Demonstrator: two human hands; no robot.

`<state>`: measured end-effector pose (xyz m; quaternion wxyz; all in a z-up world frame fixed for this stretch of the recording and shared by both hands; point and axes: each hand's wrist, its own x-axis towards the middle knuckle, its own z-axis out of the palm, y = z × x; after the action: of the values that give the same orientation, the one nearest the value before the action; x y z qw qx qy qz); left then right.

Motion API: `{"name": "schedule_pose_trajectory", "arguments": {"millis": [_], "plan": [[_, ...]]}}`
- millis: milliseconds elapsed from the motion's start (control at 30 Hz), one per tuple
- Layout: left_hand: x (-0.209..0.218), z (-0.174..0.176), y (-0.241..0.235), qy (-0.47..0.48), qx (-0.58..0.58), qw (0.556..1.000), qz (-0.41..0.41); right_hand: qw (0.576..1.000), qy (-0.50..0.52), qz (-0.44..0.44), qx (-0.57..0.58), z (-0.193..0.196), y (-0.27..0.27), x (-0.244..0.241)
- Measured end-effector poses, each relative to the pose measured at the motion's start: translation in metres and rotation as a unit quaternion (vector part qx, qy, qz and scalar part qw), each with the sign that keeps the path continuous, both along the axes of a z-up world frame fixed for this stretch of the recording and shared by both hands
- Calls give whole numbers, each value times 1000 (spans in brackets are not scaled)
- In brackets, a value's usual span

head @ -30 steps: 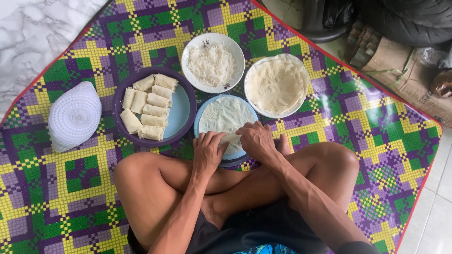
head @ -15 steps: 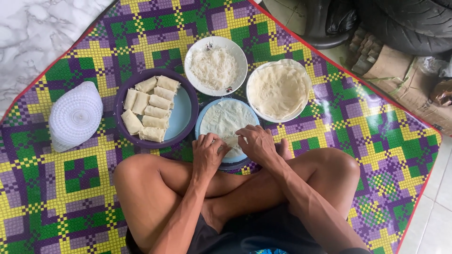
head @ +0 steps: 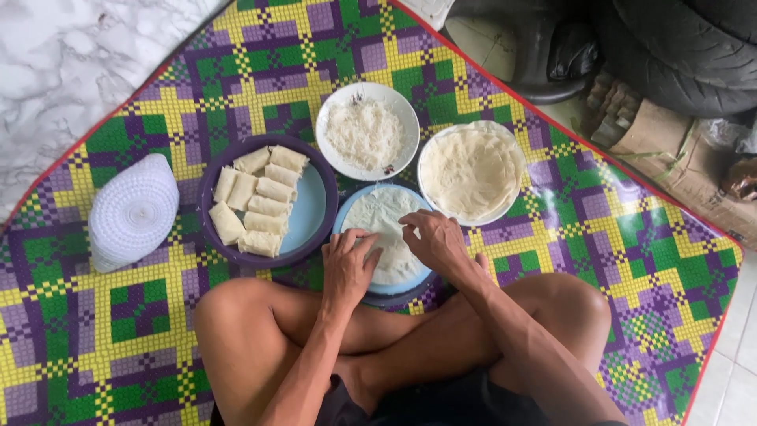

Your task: Assembling spring rolls by placing filling on thin dough wrappers and rolling them into cylinders.

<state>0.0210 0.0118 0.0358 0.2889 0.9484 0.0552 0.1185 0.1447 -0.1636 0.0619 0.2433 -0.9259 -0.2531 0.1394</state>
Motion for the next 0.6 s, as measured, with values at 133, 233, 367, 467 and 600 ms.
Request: {"name": "schedule_pose_trajectory", "arguments": {"millis": [133, 233, 367, 467, 600], "plan": [[48, 15, 17, 15, -12, 999, 36, 999, -33, -39, -9, -11, 26, 45], [84, 6, 28, 35, -33, 997, 67, 997, -29, -71, 14, -11, 49, 70], [122, -2, 42, 31, -9, 996, 77, 995, -40, -90, 19, -21, 76, 94], [140, -10, 49, 35, 3, 997, 74, 995, -55, -87, 2, -39, 90, 107], [154, -21, 54, 30, 13, 997, 75, 993, -79, -80, -47, -50, 106, 115]]}}
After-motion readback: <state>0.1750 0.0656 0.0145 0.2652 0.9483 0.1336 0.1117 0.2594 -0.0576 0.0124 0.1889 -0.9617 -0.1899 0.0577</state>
